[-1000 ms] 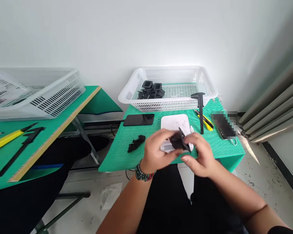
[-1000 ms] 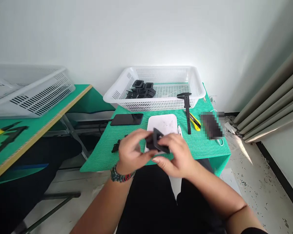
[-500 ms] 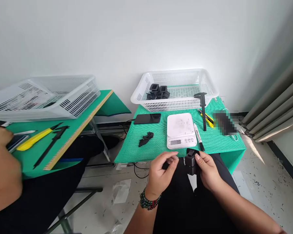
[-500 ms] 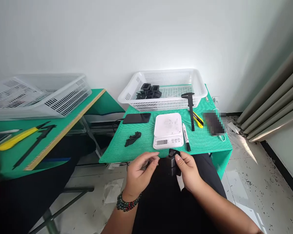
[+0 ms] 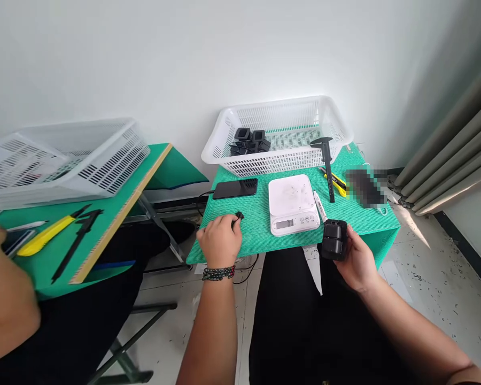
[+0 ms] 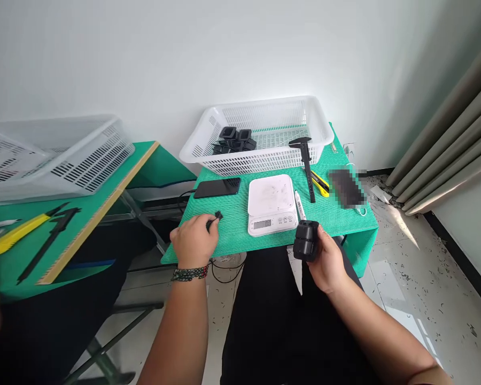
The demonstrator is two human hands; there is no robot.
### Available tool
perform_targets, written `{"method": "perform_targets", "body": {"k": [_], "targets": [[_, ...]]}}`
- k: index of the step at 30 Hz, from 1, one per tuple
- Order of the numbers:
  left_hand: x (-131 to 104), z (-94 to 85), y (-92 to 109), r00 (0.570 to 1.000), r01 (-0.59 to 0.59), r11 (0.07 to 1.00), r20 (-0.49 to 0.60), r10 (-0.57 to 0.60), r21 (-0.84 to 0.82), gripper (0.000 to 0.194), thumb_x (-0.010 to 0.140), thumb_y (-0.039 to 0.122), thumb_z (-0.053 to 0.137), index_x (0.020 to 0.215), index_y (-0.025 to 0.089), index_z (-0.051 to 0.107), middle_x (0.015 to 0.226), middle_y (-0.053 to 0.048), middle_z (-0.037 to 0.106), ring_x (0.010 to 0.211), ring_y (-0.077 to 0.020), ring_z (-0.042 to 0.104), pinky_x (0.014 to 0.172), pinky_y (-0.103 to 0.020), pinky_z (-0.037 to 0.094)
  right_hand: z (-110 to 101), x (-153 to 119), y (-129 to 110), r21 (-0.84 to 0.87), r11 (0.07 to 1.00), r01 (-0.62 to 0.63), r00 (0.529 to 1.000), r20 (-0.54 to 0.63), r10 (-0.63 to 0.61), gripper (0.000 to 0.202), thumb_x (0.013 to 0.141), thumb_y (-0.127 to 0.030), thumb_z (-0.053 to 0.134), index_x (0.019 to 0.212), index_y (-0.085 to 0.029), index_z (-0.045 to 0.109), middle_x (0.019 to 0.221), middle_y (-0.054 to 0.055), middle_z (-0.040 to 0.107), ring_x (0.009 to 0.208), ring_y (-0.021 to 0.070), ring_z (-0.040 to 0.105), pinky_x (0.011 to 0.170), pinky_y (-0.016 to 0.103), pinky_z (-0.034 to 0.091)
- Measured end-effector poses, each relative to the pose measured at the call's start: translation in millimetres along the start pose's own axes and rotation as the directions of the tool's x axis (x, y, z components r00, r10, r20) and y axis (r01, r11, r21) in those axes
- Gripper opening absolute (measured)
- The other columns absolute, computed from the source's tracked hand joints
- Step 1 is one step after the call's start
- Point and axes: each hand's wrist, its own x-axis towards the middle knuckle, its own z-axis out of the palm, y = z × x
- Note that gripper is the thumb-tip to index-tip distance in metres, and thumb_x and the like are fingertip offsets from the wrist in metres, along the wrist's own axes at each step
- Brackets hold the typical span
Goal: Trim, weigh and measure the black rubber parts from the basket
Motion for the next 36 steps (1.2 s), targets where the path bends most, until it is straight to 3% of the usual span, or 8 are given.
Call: {"method": "perform_targets", "body": {"k": [4,8,11,15,19,25,31,36], "targets": [[-13.8,-19.0,17.8,0.984,-0.044,0.966,-0.178,-0.002,-0.255,0.021,0.098,0.036,0.057,0.09,0.02,0.067,0.089,-0.013,0.076,0.087,-0.0344,0.072,0.078,-0.047,0.052,10.0,3.9,-5.9,0.04,0.999,0.026,0.999,-0.038,-0.025,0.044,0.075,-0.057,0.089,0.101,-0.023,0.078,0.096,0.003,0.079,0.078,0.0186,0.068,0.067,0.031,0.054],[-50.1,-57.9,70.6,0.873,-0.316,0.817,-0.485,0.051,-0.483,0.008,0.097,0.03,0.065,0.094,0.023,0.064,0.099,-0.008,0.074,0.097,-0.0268,0.072,0.087,-0.042,0.056,24.5,8.7,-6.8,0.008,0.995,0.098,0.995,0.008,-0.098,0.042,0.076,-0.057,0.088,0.101,-0.025,0.077,0.102,0.001,0.079,0.092,0.0197,0.072,0.076,0.031,0.058],[-77.9,-74.1,124.4,0.851,-0.466,0.765,-0.461,0.251,-0.444,0.007,0.094,0.022,0.069,0.097,0.024,0.063,0.109,-0.01,0.073,0.106,-0.0283,0.07,0.096,-0.046,0.055,37.2,5.4,-1.6,-0.022,0.992,0.121,0.991,0.062,-0.12,0.042,0.08,-0.06,0.084,0.104,-0.026,0.076,0.11,0.002,0.079,0.106,0.0227,0.072,0.089,0.036,0.06],[-97.5,-57.4,170.3,0.852,-0.521,0.721,-0.323,0.412,-0.457,0.022,0.101,0.026,0.061,0.123,0.021,0.063,0.142,-0.019,0.066,0.136,-0.0352,0.062,0.109,-0.053,0.054,47.0,-9.7,8.3,-0.082,0.992,0.096,0.986,0.141,-0.084,0.048,0.088,-0.069,0.073,0.11,-0.027,0.075,0.114,0.004,0.079,0.116,0.0242,0.072,0.101,0.041,0.06],[-99.8,-34.3,177.0,0.876,-0.475,0.756,-0.322,0.358,-0.452,0.043,0.104,0.024,0.054,0.147,0.022,0.056,0.162,-0.02,0.052,0.156,-0.0387,0.044,0.12,-0.062,0.047,48.1,-20.7,17.1,-0.11,0.987,0.114,0.974,0.209,-0.089,0.058,0.089,-0.081,0.063,0.109,-0.028,0.075,0.112,0.007,0.08,0.121,0.026,0.071,0.106,0.044,0.061],[-87.5,-38.5,174.1,0.87,-0.491,0.711,-0.329,0.368,-0.503,0.036,0.103,0.017,0.055,0.138,0.021,0.064,0.141,-0.017,0.069,0.134,-0.0311,0.067,0.111,-0.049,0.057,48.6,-24.6,22.9,-0.107,0.985,0.138,0.976,0.181,-0.118,0.058,0.086,-0.082,0.066,0.107,-0.028,0.074,0.119,0.008,0.078,0.123,0.0264,0.07,0.114,0.046,0.056],[-81.4,-57.9,176.4,0.881,-0.472,0.67,-0.33,0.339,-0.572,0.024,0.102,0.014,0.055,0.119,0.021,0.069,0.117,-0.01,0.08,0.11,-0.0238,0.078,0.096,-0.038,0.063,45.2,-24.8,13.6,-0.257,0.903,0.345,0.901,0.361,-0.242,0.055,0.098,-0.077,0.052,0.093,-0.026,0.073,0.091,0.006,0.073,0.095,0.0245,0.069,0.085,0.04,0.06],[-78.3,-72.9,176.5,0.911,-0.412,0.684,-0.251,0.328,-0.602,0.01,0.101,0.018,0.059,0.099,0.023,0.068,0.097,-0.006,0.08,0.09,-0.0215,0.078,0.077,-0.033,0.062,42.5,-29.7,2.8,-0.349,0.835,0.426,0.857,0.451,-0.249,0.058,0.098,-0.073,0.055,0.069,-0.024,0.049,0.063,-0.002,0.044,0.062,0.0153,0.042,0.059,0.03,0.044]]}}
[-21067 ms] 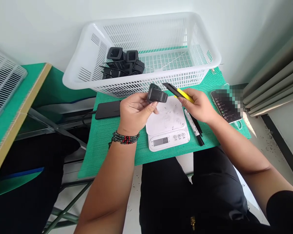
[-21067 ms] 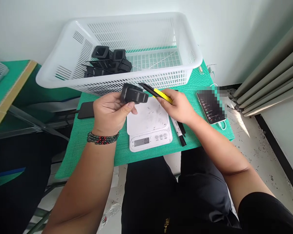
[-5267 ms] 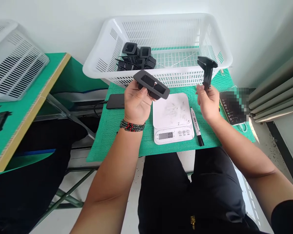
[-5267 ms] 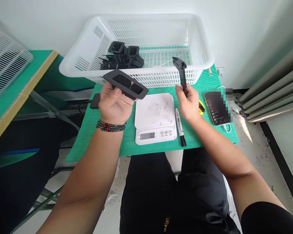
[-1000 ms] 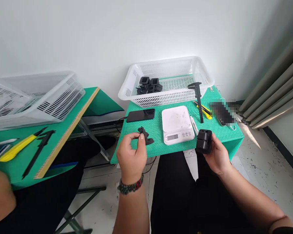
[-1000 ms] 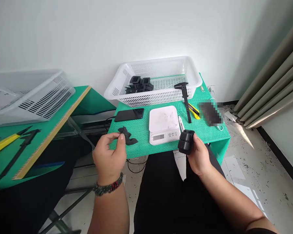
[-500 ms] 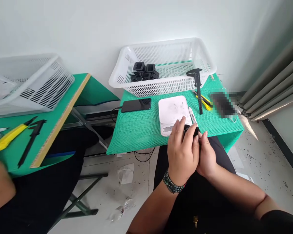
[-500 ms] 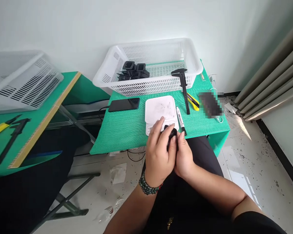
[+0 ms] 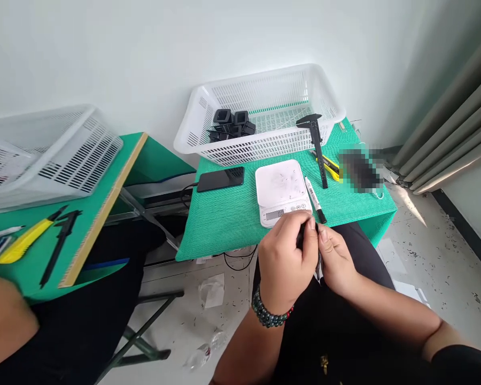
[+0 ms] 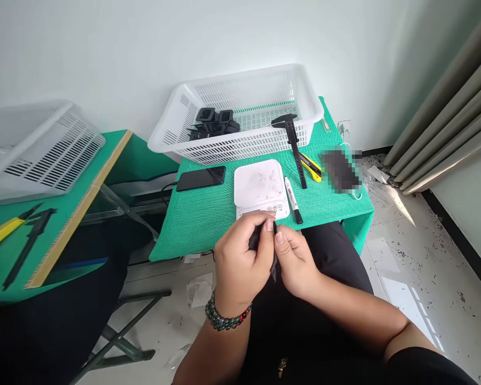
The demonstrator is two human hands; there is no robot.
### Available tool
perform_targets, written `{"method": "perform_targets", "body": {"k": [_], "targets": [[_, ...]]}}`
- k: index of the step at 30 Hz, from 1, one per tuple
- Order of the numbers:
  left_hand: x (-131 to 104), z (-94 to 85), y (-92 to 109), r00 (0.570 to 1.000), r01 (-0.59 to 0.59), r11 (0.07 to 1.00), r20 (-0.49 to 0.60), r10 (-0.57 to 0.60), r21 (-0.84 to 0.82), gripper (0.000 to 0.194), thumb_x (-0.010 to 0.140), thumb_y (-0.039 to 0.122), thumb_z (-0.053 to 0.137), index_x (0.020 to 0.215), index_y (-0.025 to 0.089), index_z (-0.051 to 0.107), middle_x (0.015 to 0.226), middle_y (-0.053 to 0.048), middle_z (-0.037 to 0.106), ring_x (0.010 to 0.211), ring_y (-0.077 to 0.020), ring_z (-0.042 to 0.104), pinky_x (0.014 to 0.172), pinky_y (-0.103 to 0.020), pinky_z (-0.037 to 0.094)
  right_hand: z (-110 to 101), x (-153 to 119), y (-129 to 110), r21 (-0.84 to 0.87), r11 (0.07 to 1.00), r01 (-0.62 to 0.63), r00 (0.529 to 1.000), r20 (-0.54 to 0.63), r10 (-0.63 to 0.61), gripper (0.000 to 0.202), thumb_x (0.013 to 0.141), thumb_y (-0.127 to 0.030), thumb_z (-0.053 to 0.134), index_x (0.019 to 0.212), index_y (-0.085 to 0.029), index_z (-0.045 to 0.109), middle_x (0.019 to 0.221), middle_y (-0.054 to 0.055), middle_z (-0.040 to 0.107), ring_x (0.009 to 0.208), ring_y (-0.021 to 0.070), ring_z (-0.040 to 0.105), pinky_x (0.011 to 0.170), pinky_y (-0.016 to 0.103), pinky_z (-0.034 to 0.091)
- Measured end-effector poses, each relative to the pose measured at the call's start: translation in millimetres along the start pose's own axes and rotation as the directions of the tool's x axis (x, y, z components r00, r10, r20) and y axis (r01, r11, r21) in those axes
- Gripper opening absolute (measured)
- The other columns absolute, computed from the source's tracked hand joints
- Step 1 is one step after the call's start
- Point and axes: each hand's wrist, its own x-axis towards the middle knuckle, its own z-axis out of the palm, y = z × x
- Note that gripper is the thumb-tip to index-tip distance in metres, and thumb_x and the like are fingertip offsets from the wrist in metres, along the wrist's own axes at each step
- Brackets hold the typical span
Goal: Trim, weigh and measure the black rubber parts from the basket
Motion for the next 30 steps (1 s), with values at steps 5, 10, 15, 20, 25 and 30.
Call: {"method": "perform_targets", "body": {"k": [5,10,15,20,25,30], "targets": [[2.7,-10.7,1.8,0.993,0.111,0.977,0.068,-0.1,-0.181,0.015,0.101,0.024,0.061,0.086,0.023,0.063,0.082,-0.002,0.074,0.075,-0.0175,0.072,0.067,-0.031,0.057,-7.1,-4.7,-19.2,-0.19,0.971,0.147,0.976,0.187,-0.111,0.058,0.1,-0.072,0.052,0.071,-0.023,0.045,0.063,-0.004,0.04,0.059,0.013,0.037,0.056,0.029,0.035],[0.4,-22.1,-0.5,0.976,0.217,0.931,0.073,-0.205,-0.294,0.026,0.101,0.032,0.065,0.077,0.022,0.062,0.073,-0.001,0.071,0.068,-0.016,0.069,0.062,-0.029,0.054,-8.0,-5.4,-23.1,-0.247,0.916,0.318,0.913,0.341,-0.225,0.053,0.1,-0.071,0.055,0.078,-0.023,0.053,0.066,-0.002,0.05,0.061,0.0144,0.046,0.06,0.03,0.038],[-4.7,-30.6,-8.9,0.936,0.346,0.858,0.079,-0.342,-0.379,0.039,0.101,0.041,0.065,0.067,0.022,0.061,0.063,0.0,0.067,0.058,-0.016,0.066,0.056,-0.029,0.052,-3.1,-7.4,-13.8,-0.328,0.839,0.435,0.862,0.422,-0.282,0.049,0.086,-0.068,0.079,0.085,-0.024,0.056,0.073,-0.002,0.063,0.065,0.0161,0.056,0.065,0.031,0.041],[-8.6,-35.2,-17.5,0.901,0.404,0.758,0.08,-0.426,-0.512,0.048,0.096,0.049,0.072,0.06,0.021,0.055,0.056,0.0,0.063,0.053,-0.0163,0.067,0.053,-0.027,0.055,3.2,-12.7,-7.5,-0.462,0.699,0.546,0.814,0.492,-0.31,0.025,0.082,-0.02,0.074,0.091,-0.025,0.051,0.076,-0.002,0.064,0.071,0.0174,0.057,0.068,0.031,0.039],[-9.3,-35.3,-24.3,0.858,0.483,0.652,0.167,-0.486,-0.585,0.05,0.094,0.057,0.072,0.062,0.021,0.058,0.059,-0.001,0.065,0.056,-0.0167,0.067,0.058,-0.028,0.057,1.8,-11.9,-9.7,-0.348,0.791,0.503,0.812,0.504,-0.294,0.023,0.08,-0.01,0.062,0.095,-0.025,0.053,0.074,-0.003,0.055,0.066,0.0156,0.045,0.063,0.029,0.037],[-15.2,-30.5,-35.2,0.824,0.533,0.563,0.235,-0.516,-0.632,0.052,0.096,0.057,0.07,0.062,0.019,0.061,0.059,-0.001,0.062,0.053,-0.0122,0.056,0.052,-0.024,0.044,-3.9,-12.5,-7.2,-0.135,0.959,0.251,0.851,0.502,-0.152,0.011,0.09,-0.014,0.065,0.092,-0.022,0.059,0.081,-0.001,0.053,0.073,0.0138,0.049,0.067,0.027,0.041]]}}
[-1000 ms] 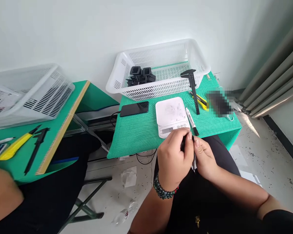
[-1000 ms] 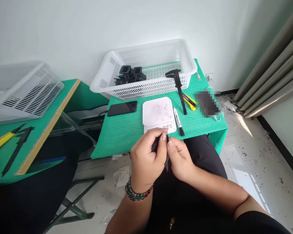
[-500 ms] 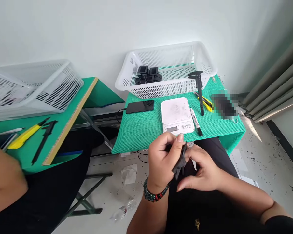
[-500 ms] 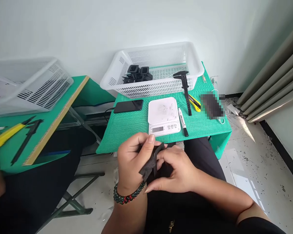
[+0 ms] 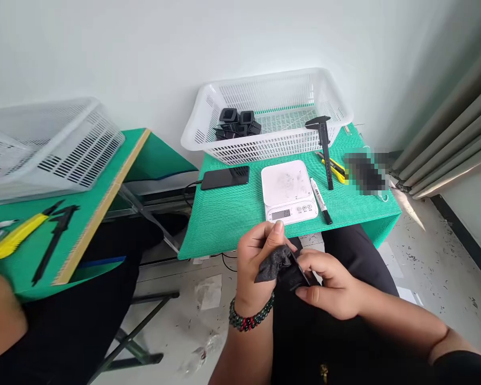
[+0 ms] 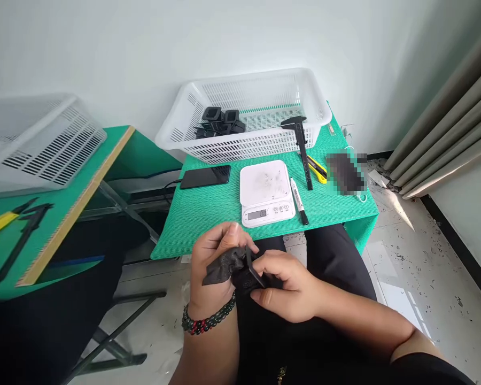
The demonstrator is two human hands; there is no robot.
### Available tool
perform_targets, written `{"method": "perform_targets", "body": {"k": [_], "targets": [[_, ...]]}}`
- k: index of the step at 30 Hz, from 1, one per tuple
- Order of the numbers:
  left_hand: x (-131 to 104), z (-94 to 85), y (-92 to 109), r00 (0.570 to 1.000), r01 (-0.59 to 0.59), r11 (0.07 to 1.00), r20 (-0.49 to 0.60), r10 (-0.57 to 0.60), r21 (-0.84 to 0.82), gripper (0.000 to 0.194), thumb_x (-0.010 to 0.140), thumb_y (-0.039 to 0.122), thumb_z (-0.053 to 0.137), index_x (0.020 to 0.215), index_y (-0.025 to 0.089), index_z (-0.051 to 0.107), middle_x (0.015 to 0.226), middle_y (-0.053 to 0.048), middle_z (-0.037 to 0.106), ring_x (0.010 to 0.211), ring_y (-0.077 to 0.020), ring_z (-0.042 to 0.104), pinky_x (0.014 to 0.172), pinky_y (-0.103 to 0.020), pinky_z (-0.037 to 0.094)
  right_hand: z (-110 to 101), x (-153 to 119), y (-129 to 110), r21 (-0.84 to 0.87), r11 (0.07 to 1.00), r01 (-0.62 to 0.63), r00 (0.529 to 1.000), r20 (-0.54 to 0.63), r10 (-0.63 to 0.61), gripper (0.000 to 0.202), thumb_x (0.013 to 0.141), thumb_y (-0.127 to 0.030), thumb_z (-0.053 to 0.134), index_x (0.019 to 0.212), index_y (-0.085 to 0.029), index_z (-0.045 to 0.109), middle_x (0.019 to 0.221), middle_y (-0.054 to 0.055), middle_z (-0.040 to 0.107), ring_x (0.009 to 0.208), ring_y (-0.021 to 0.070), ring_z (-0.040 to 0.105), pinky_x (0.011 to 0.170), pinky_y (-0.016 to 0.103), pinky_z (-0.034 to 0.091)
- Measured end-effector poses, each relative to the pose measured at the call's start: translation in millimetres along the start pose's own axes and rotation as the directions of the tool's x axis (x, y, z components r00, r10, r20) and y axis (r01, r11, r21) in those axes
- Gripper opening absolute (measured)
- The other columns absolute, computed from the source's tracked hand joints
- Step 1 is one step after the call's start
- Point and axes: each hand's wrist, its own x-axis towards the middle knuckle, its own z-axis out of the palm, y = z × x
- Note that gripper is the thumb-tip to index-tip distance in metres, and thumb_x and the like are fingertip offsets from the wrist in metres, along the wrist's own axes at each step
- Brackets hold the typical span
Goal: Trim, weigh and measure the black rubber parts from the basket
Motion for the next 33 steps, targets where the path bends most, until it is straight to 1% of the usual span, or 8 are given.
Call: {"method": "perform_targets", "body": {"k": [6,9,12,15,19,25,28,33], "targets": [[4.5,-1.4,-20.9,0.997,0.054,0.996,0.057,-0.05,-0.068,0.059,0.093,0.063,0.071,0.062,0.019,0.049,0.059,0.003,0.043,0.054,-0.01,0.038,0.051,-0.025,0.033,8.3,-4.3,10.1,0.483,0.842,-0.239,0.953,-0.048,0.298,0.026,0.092,-0.041,0.078,0.084,-0.021,0.064,0.072,-0.002,0.054,0.063,0.0114,0.045,0.061,0.025,0.038],[1.7,5.0,-31.2,0.999,0.03,0.999,0.014,-0.03,0.02,0.06,0.096,0.067,0.065,0.064,0.02,0.043,0.061,0.004,0.037,0.056,-0.0099,0.033,0.05,-0.025,0.029,14.1,0.5,10.6,0.704,0.666,-0.248,0.835,-0.193,0.515,0.039,0.085,-0.056,0.084,0.08,-0.021,0.068,0.068,-0.002,0.058,0.058,0.0112,0.047,0.06,0.026,0.041],[-8.9,19.3,-41.1,0.986,-0.123,0.969,-0.081,0.143,0.214,0.055,0.105,0.058,0.053,0.066,0.02,0.041,0.06,0.004,0.038,0.055,-0.0104,0.035,0.051,-0.025,0.03,13.4,9.5,7.5,0.819,0.548,-0.171,0.673,-0.309,0.672,0.04,0.071,-0.054,0.094,0.081,-0.021,0.073,0.072,-0.001,0.066,0.064,0.0138,0.056,0.066,0.028,0.048],[-21.0,34.3,-51.7,0.898,-0.331,0.853,-0.142,0.416,0.405,0.045,0.11,0.035,0.047,0.068,0.021,0.038,0.059,0.004,0.041,0.054,-0.0102,0.039,0.053,-0.025,0.033,7.8,18.1,4.9,0.865,0.491,-0.1,0.553,-0.362,0.75,0.043,0.062,-0.048,0.099,0.083,-0.02,0.075,0.077,-0.001,0.07,0.07,0.0161,0.061,0.07,0.03,0.052],[-26.4,41.1,-61.6,0.75,-0.522,0.655,-0.071,0.657,0.546,0.033,0.105,0.017,0.048,0.073,0.021,0.043,0.063,0.004,0.047,0.057,-0.0114,0.045,0.056,-0.026,0.035,4.5,26.0,5.6,0.883,0.469,-0.024,0.454,-0.408,0.792,0.039,0.061,-0.04,0.099,0.082,-0.019,0.073,0.075,-0.004,0.068,0.069,0.013,0.058,0.065,0.026,0.051],[-24.6,40.4,-59.9,0.647,-0.627,0.526,0.008,0.763,0.574,0.026,0.103,0.033,0.063,0.083,0.022,0.049,0.07,0.002,0.052,0.062,-0.014,0.051,0.058,-0.027,0.042,8.4,30.3,8.5,0.861,0.509,0.018,0.432,-0.466,0.773,0.047,0.054,-0.043,0.102,0.078,-0.019,0.07,0.072,-0.005,0.065,0.067,0.0107,0.056,0.062,0.023,0.051],[-25.2,42.8,-58.8,0.648,-0.621,0.495,0.042,0.761,0.608,0.031,0.099,0.048,0.07,0.105,0.02,0.058,0.077,0.0,0.059,0.065,-0.015,0.056,0.06,-0.027,0.048,7.7,29.3,8.0,0.848,0.53,-0.026,0.483,-0.453,0.749,0.045,0.058,-0.046,0.101,0.076,-0.021,0.067,0.069,-0.006,0.064,0.064,0.0112,0.056,0.06,0.024,0.051],[-22.1,38.7,-55.7,0.566,-0.652,0.383,0.085,0.82,0.654,0.023,0.1,0.036,0.07,0.112,0.02,0.06,0.079,-0.002,0.064,0.067,-0.0155,0.058,0.061,-0.027,0.05,5.1,26.3,5.3,0.747,0.66,-0.075,0.606,-0.492,0.625,0.045,0.063,-0.052,0.099,0.081,-0.022,0.071,0.074,-0.004,0.067,0.068,0.012,0.058,0.064,0.024,0.051]]}}
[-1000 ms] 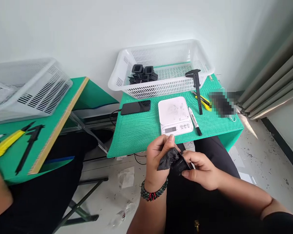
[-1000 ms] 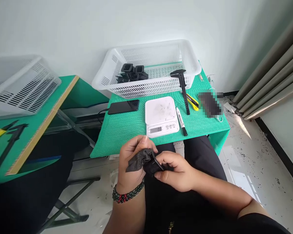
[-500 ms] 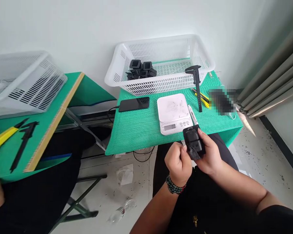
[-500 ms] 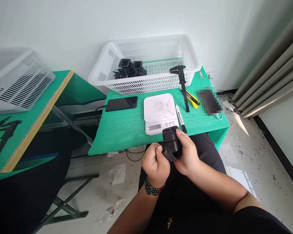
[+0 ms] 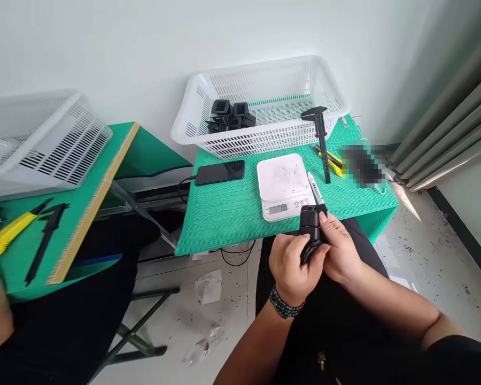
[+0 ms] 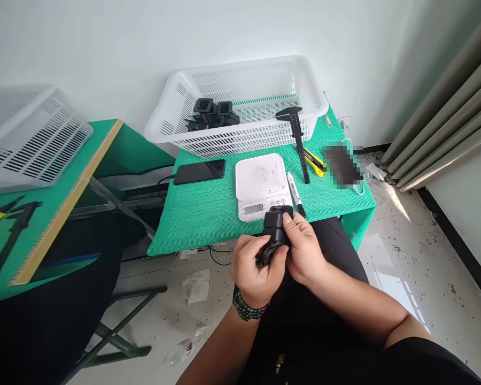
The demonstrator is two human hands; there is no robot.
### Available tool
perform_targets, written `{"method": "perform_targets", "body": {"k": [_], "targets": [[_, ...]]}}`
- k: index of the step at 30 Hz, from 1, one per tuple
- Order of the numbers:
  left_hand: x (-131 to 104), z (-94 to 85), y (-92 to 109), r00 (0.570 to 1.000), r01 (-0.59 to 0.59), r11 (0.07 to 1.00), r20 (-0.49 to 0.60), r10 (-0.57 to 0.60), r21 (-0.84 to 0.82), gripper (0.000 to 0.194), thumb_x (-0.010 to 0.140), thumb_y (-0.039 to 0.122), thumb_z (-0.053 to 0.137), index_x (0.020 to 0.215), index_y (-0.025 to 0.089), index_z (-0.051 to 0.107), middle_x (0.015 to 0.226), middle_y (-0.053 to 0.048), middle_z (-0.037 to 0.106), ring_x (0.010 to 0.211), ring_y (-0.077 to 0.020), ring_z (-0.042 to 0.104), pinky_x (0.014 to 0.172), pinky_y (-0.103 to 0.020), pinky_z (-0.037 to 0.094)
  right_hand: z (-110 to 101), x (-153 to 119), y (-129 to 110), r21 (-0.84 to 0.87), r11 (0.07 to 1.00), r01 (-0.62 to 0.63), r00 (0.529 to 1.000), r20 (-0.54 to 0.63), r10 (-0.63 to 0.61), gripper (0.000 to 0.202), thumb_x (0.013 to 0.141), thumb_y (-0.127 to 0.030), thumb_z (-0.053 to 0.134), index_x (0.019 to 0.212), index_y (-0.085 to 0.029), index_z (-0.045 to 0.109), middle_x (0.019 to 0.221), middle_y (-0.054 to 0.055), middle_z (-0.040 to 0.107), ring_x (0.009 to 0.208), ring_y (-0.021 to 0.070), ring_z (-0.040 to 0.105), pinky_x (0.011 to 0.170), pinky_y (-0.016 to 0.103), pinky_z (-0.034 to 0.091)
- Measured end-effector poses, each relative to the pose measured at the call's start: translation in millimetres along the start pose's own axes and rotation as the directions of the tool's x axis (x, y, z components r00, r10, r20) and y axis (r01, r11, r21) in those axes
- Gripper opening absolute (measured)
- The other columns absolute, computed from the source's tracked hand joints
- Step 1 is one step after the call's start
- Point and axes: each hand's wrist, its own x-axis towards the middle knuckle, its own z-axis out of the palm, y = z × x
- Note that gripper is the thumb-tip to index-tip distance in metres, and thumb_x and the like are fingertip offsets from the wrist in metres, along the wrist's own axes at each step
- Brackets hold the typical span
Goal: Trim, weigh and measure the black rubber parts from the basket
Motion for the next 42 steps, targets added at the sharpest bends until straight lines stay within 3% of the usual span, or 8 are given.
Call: {"method": "perform_targets", "body": {"k": [11,14,19,21,24,27,31,42], "targets": [[37.1,-16.9,-22.1,0.966,0.257,0.96,0.055,-0.252,-0.11,0.013,0.097,0.021,0.07,0.086,0.02,0.063,0.074,0.001,0.065,0.066,-0.0114,0.06,0.065,-0.024,0.049,-19.3,-7.6,-6.1,-0.288,0.958,-0.021,0.936,0.332,0.12,0.05,0.074,-0.059,0.092,0.068,-0.018,0.063,0.06,-0.004,0.057,0.056,0.0091,0.045,0.056,0.023,0.037],[39.7,-8.9,-46.5,0.853,0.499,0.828,-0.021,-0.521,-0.257,0.031,0.097,0.045,0.073,0.085,0.019,0.063,0.07,0.002,0.06,0.061,-0.0103,0.056,0.059,-0.023,0.047,-22.8,-7.3,-11.2,-0.225,0.968,-0.114,0.925,0.33,0.186,0.046,0.073,-0.056,0.093,0.07,-0.018,0.069,0.062,-0.002,0.061,0.058,0.0115,0.052,0.057,0.024,0.041],[25.5,0.3,-41.8,0.653,0.659,0.433,0.182,-0.735,-0.616,0.044,0.095,0.062,0.069,0.083,0.022,0.055,0.066,0.006,0.045,0.05,-0.0083,0.043,0.047,-0.022,0.039,-28.3,6.6,-10.4,0.03,0.968,-0.25,0.96,0.14,0.244,0.038,0.069,-0.047,0.097,0.082,-0.02,0.074,0.07,-0.002,0.068,0.059,0.0124,0.057,0.057,0.024,0.047],[16.4,2.3,-24.6,0.674,0.666,0.467,0.2,-0.711,-0.582,0.04,0.1,0.059,0.064,0.086,0.022,0.057,0.069,0.004,0.05,0.054,-0.0098,0.049,0.051,-0.023,0.044,-28.6,12.6,-5.3,0.052,0.954,-0.294,0.953,0.089,0.289,0.042,0.069,-0.052,0.096,0.087,-0.02,0.075,0.074,-0.001,0.071,0.064,0.0141,0.06,0.061,0.025,0.05],[4.5,6.8,-1.1,0.802,0.581,0.701,0.141,-0.581,-0.414,0.032,0.103,0.052,0.062,0.096,0.021,0.064,0.084,-0.002,0.066,0.074,-0.0139,0.066,0.068,-0.025,0.056,-28.3,15.6,7.2,-0.006,0.975,-0.221,0.975,-0.004,0.221,0.053,0.067,-0.068,0.091,0.082,-0.02,0.073,0.075,-0.001,0.069,0.07,0.0151,0.06,0.069,0.027,0.051],[-1.9,10.9,7.4,0.901,0.426,0.85,0.059,-0.429,-0.309,0.019,0.104,0.038,0.063,0.104,0.02,0.066,0.089,-0.003,0.071,0.079,-0.0141,0.071,0.074,-0.025,0.059,-31.6,10.2,18.8,-0.194,0.978,0.076,0.992,-0.089,-0.095,0.058,0.076,-0.079,0.078,0.085,-0.022,0.074,0.08,-0.001,0.067,0.078,0.0162,0.059,0.077,0.028,0.05],[-1.7,13.0,8.2,0.929,0.358,0.911,-0.02,-0.369,-0.206,0.008,0.098,0.025,0.07,0.101,0.019,0.066,0.083,0.0,0.071,0.072,-0.0123,0.071,0.068,-0.023,0.058,-40.4,-1.1,23.1,-0.408,0.847,0.341,0.937,0.071,-0.343,0.045,0.086,-0.066,0.078,0.107,-0.027,0.076,0.099,0.003,0.07,0.092,0.0204,0.061,0.089,0.034,0.051],[-7.4,15.5,23.4,0.978,0.186,0.965,0.126,-0.165,-0.187,0.006,0.097,0.019,0.066,0.095,0.022,0.061,0.076,-0.002,0.068,0.073,-0.0178,0.064,0.069,-0.032,0.052,-36.7,11.1,1.3,-0.026,0.987,-0.157,0.987,0.019,0.157,0.053,0.069,-0.072,0.088,0.08,-0.023,0.071,0.066,-0.002,0.062,0.068,0.0182,0.059,0.064,0.033,0.05]]}}
